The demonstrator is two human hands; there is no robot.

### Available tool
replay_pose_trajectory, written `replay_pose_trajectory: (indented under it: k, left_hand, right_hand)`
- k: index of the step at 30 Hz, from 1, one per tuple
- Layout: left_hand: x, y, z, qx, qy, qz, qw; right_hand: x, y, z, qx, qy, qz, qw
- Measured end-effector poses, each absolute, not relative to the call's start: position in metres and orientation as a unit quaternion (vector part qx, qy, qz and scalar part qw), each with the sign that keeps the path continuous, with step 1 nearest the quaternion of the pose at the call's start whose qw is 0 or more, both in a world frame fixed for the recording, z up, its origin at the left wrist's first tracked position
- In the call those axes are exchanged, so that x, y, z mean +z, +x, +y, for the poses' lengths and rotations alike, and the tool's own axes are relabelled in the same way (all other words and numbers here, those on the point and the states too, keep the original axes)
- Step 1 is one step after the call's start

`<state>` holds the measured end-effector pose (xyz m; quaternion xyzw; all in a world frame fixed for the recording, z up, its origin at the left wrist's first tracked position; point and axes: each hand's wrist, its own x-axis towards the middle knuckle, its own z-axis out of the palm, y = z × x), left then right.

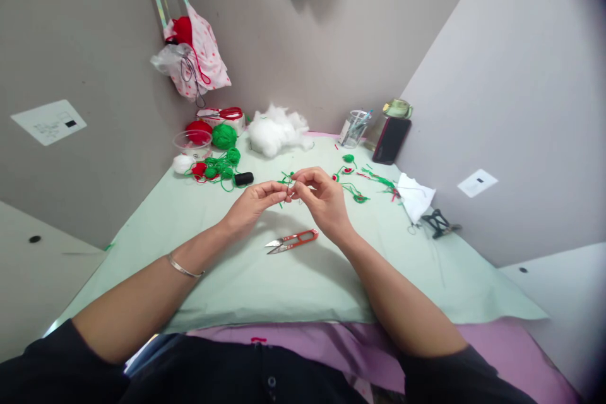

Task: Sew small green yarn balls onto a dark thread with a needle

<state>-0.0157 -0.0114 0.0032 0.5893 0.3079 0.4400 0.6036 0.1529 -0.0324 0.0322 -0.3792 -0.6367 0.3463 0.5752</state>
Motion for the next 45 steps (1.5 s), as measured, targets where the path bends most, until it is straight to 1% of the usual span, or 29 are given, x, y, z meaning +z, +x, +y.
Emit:
replay_pose_trajectory:
  k: [11,27,38,45]
  left_hand:
    - [0.0028,-0.0163,-0.0115,0.437,0.600,0.318,0.590]
    - [-0.0009,-0.0176,-0.0093,0.438,0.597,0.308,0.597]
    - [0.0019,-0.0172,-0.0110,0.429,0.611,0.316,0.585]
    - [0.0018,-0.0169,-0.0117,0.432,0.603,0.321,0.589]
  right_hand:
    - [0.0312,0.1526,-0.0309,0.344,-0.373,-0.641,0.576]
    - [0.0292,0.1542,-0.0294,0.336,-0.368,-0.648,0.576]
    - [0.0293,0.1540,-0.0294,0.342,-0.372,-0.646,0.572]
    - [0.0286,0.1530,-0.0284,0.355,-0.376,-0.627,0.583]
